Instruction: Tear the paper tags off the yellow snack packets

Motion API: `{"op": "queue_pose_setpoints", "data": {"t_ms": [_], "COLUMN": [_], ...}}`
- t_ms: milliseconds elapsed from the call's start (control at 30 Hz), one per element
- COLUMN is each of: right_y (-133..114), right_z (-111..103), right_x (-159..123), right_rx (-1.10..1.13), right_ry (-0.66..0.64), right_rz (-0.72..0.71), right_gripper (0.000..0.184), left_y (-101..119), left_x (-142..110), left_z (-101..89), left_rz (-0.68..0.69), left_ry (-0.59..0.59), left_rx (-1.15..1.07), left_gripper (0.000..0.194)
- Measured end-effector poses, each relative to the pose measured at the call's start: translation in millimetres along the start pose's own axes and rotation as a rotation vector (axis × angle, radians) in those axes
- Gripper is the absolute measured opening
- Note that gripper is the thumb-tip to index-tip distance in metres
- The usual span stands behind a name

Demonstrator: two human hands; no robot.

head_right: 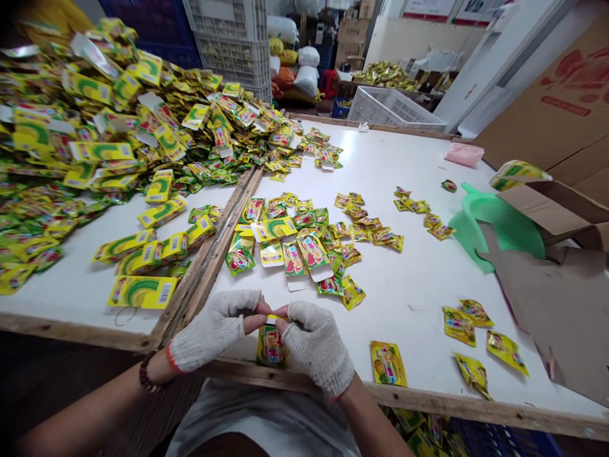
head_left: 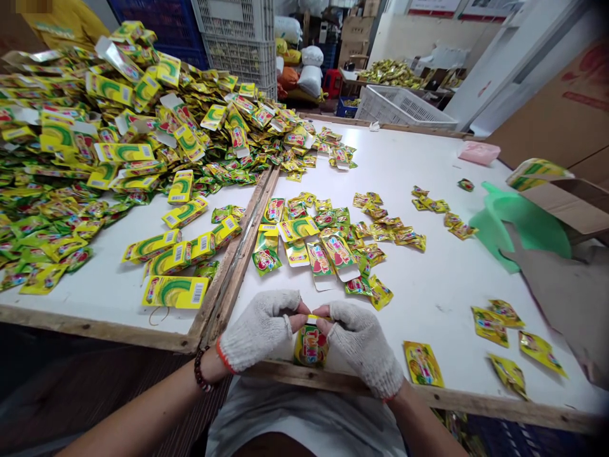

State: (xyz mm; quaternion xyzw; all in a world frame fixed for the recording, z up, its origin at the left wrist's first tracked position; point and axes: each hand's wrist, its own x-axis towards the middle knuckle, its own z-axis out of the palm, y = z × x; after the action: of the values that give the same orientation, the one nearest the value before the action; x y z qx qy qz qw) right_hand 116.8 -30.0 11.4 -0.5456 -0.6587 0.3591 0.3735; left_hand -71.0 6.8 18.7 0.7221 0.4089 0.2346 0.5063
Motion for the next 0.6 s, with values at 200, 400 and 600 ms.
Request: {"op": "queue_pose_setpoints", "data": {"t_ms": [200, 400, 600], "right_y": [11.5, 25.0, 12.4], "right_z": [-7.5, -1.9, -18.3], "right_x": [-7.6, -23.3, -23.4], "right_rx": [0.082, -0.072, 0.019], "right_ry": [-0.146, -0.112, 0.134], "right_rz": [-0.221, -0.435, -0.194], "right_gripper": [0.024, 0.045, 0.027], "left_y": [-6.3, 1.7, 22.5], "left_x": [-11.2, -11.3, 62.0], "left_z": [3.3, 0.6, -6.3], "left_rz": [0.262, 0.456, 0.493], "left_ry": [-0.063, -0.127, -0.039], "left_rx": [0.113, 0.274, 0.635], "left_gripper": [0.021, 0.023, 0.016]}}
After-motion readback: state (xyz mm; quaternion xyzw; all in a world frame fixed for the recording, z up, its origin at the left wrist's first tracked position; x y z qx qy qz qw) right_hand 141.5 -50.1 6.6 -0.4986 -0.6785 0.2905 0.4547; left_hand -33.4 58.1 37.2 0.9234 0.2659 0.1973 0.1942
